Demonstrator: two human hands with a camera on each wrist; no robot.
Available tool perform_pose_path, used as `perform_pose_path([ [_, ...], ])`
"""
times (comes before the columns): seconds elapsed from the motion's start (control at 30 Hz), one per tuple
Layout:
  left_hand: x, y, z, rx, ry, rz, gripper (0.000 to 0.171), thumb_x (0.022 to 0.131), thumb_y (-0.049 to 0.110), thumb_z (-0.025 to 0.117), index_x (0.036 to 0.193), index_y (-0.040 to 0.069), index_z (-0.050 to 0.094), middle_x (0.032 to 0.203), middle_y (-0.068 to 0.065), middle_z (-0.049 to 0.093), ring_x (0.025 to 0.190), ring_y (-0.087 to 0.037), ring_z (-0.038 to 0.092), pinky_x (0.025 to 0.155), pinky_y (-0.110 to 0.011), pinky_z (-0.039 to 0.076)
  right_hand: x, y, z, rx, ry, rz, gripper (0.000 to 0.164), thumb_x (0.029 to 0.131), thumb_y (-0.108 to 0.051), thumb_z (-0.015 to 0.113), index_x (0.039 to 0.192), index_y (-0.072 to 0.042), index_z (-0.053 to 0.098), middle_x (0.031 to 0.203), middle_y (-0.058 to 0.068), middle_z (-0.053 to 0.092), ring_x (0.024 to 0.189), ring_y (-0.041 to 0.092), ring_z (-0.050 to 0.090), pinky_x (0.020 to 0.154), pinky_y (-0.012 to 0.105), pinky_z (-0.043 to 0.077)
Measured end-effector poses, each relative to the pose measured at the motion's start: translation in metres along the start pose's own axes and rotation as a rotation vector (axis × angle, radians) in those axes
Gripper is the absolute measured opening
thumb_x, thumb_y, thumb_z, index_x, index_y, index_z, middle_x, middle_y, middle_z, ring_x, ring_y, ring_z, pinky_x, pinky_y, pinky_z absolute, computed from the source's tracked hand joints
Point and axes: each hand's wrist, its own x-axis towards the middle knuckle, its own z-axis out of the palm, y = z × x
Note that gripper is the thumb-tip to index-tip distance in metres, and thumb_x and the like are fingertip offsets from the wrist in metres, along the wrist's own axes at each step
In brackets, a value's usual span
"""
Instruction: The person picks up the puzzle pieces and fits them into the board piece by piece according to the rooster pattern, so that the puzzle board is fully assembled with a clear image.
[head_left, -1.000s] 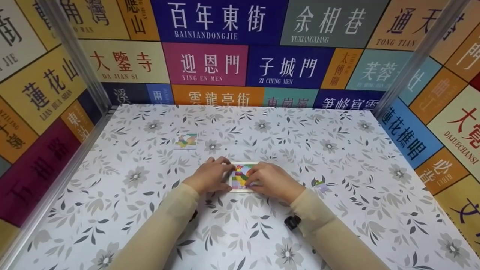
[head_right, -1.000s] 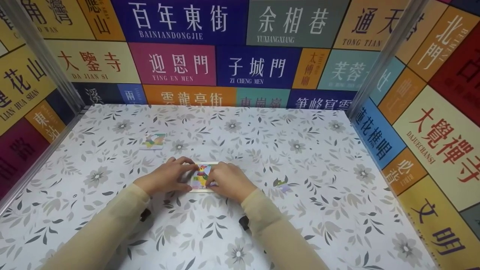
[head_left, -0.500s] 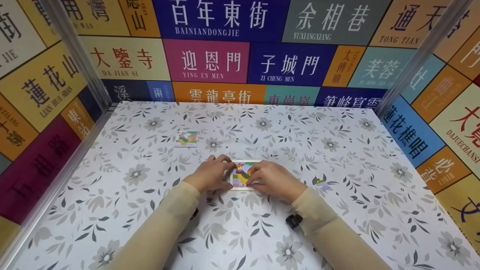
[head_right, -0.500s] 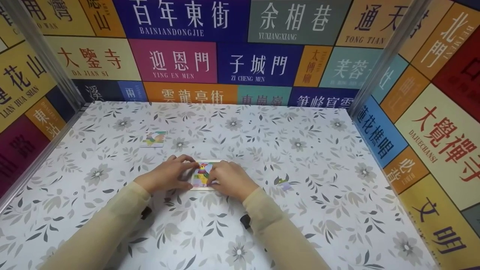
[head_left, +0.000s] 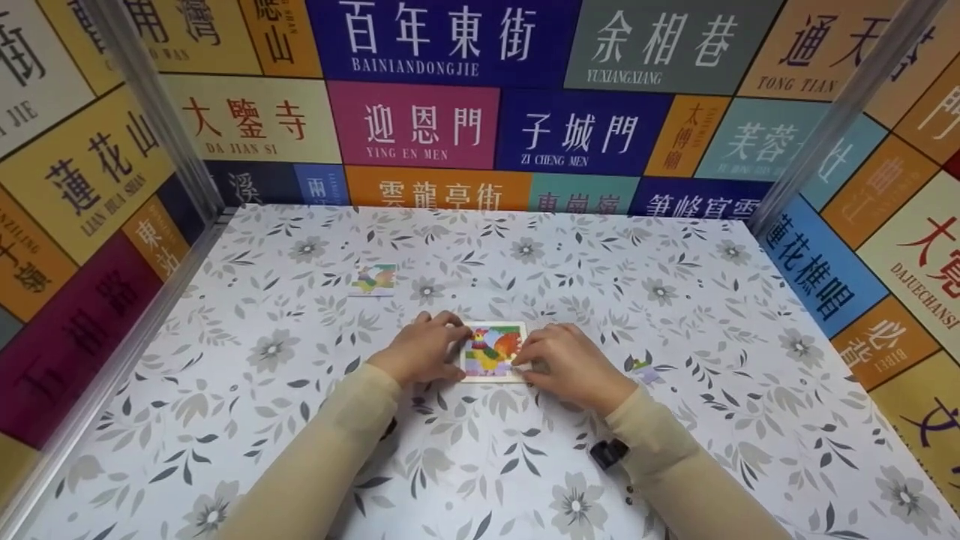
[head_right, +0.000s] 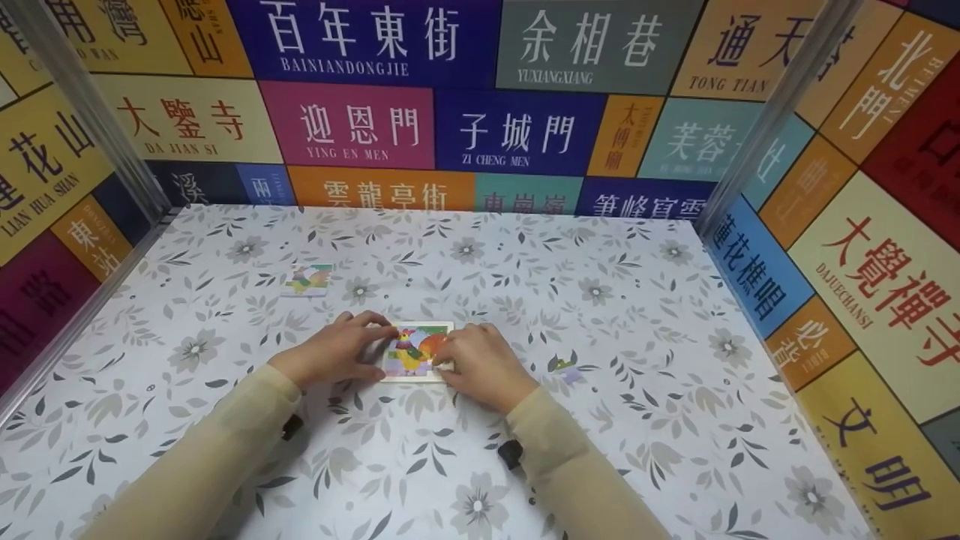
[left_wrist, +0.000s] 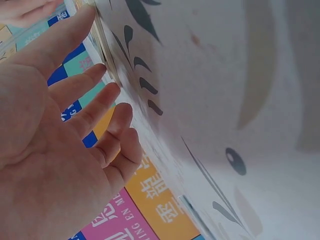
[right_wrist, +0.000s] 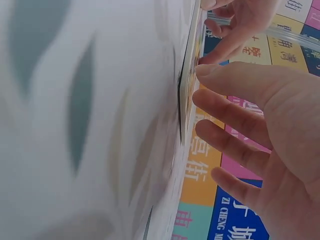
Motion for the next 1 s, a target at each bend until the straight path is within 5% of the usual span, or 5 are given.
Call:
perform_pose_path([
  [0.43, 0.002, 0.002, 0.0, 0.008, -0.023, -0.035, 0.071, 0.088, 0.039, 0.082, 0.151, 0.02, 0.055, 0.154, -0.004, 0.048, 0.132, -0.031, 0.046, 0.111, -0.048, 0.041, -0.029, 0.026, -0.011, 0.073, 0.033, 0.055, 0.019, 0.084, -0.015, 0.083, 0.103, -0.017, 0.082, 0.105, -0.001, 0.075, 0.102, 0.022, 0.069, 0.091, 0.043, 0.056],
  [1.0, 0.002, 0.0, 0.0, -0.005, -0.033, -0.039, 0.071, 0.089, 0.038, 0.081, 0.151, 0.022, 0.054, 0.154, -0.003, 0.047, 0.131, -0.03, 0.045, 0.11, -0.049, 0.042, -0.052, 0.045, -0.027, -0.004, 0.073, 0.212, 0.018, 0.085, -0.015, 0.079, 0.103, -0.019, 0.077, 0.108, -0.005, 0.074, 0.096, 0.019, 0.068, 0.086, 0.04, 0.055],
])
